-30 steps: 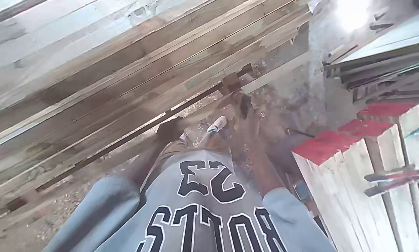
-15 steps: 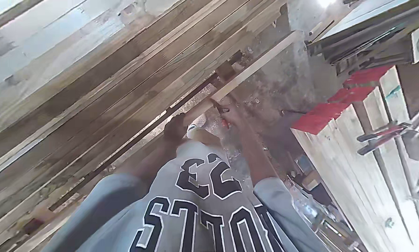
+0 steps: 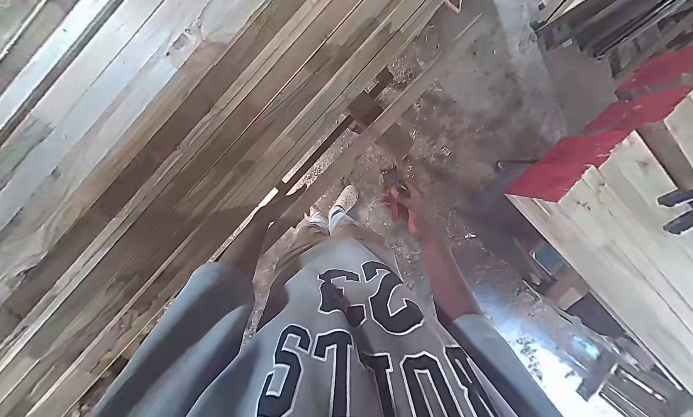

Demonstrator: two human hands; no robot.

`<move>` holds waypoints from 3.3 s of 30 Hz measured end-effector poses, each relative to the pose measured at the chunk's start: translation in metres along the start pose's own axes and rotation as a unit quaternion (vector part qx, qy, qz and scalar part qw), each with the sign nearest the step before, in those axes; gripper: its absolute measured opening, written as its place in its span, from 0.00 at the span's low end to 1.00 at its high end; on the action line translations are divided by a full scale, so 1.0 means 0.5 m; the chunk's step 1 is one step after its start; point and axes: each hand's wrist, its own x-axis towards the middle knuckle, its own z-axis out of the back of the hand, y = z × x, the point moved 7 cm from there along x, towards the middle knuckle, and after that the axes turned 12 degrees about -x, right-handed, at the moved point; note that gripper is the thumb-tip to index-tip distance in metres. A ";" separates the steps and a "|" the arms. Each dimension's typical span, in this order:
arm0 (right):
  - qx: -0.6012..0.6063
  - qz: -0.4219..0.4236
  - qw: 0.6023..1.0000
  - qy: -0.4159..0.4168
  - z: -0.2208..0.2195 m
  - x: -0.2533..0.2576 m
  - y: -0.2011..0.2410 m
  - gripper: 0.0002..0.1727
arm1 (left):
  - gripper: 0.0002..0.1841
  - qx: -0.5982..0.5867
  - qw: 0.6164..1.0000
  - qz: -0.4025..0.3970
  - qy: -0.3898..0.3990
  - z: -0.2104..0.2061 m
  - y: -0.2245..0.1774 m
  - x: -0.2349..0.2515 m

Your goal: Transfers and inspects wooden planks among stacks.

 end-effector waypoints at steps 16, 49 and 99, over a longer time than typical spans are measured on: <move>-0.710 0.052 0.694 -0.112 -0.008 0.197 0.069 0.38 | 0.27 0.131 0.960 0.220 -0.117 0.038 0.196 -0.127; -0.110 0.064 0.989 0.080 -0.456 -0.242 -0.365 0.28 | 0.19 0.239 0.954 0.073 -0.163 0.204 0.638 -0.634; -0.416 0.232 0.878 -0.042 -0.659 -0.299 -0.483 0.30 | 0.28 0.142 0.956 0.072 -0.246 0.231 0.849 -0.823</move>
